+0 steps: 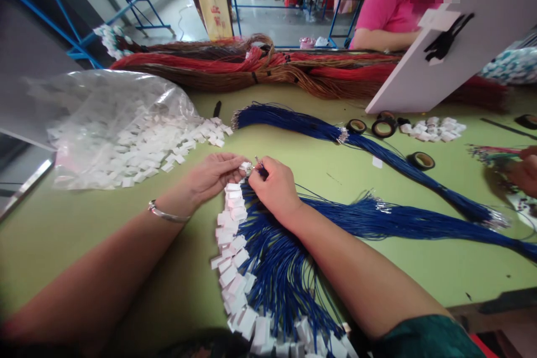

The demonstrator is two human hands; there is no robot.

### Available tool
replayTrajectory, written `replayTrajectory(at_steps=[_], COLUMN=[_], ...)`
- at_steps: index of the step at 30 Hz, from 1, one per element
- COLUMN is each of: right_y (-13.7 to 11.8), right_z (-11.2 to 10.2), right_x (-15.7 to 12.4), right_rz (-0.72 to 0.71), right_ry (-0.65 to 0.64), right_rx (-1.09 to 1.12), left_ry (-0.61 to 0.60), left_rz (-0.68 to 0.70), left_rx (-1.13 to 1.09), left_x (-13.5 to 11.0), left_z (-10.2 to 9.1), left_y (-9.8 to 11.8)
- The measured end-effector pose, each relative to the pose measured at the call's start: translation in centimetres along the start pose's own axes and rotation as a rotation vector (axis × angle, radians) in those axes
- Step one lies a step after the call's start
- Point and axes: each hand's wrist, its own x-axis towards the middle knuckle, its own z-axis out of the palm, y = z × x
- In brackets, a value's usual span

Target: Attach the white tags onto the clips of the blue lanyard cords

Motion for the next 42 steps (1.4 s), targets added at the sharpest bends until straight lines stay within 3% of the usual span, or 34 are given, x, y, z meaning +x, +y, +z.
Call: replayTrajectory(at_steps=[8,12,20,28,34,36,39,40,42], right_y=[0.0,0.1,0.1,0.1,-0.5,-0.8,-1.0,-1.0,-1.0], right_z=[0.0,0.0,-0.5,-0.2,-1.2,-1.3,-1.0,-1.0,-0.9], right_x=[-0.1,-0.1,0.3,0.1,0.2,0.2,0.1,0.0,0.0], right_rz=[-0.130,-0.165,0.115,0.101,0.178,0.254,0.284,0.275,0.258], right_ry=[-0.056,-0.104,-0.096,-0.112,0.099,0.144,0.134,0.108,0.032], right_rx=[-0.234,-0.221,0.055,0.044,0.244,0.343,0.396,0.388,0.353], left_ry=[0.077,0.056,0.091,0.027,-0.101,0.004,0.352,0.412,0.386], left_rz=[0.021,0.020,0.001,0.031,0.098,0.159,0.372,0.433,0.455], left_rx=[0.105,0.133,0.074,0.118,0.374,0.560,0.910,1.028,1.235], left_x=[-0.1,-0.2,-0.3,0.0,-0.1,0.0,0.6,0.9,1.5], left_z=[0.2,0.5,0.9,0.8,-0.3,-0.9,-2.5,-3.2,-4.4], left_y=[0.1,0.3,0.3,-0.2,0.6,0.9,0.9,0.7,0.2])
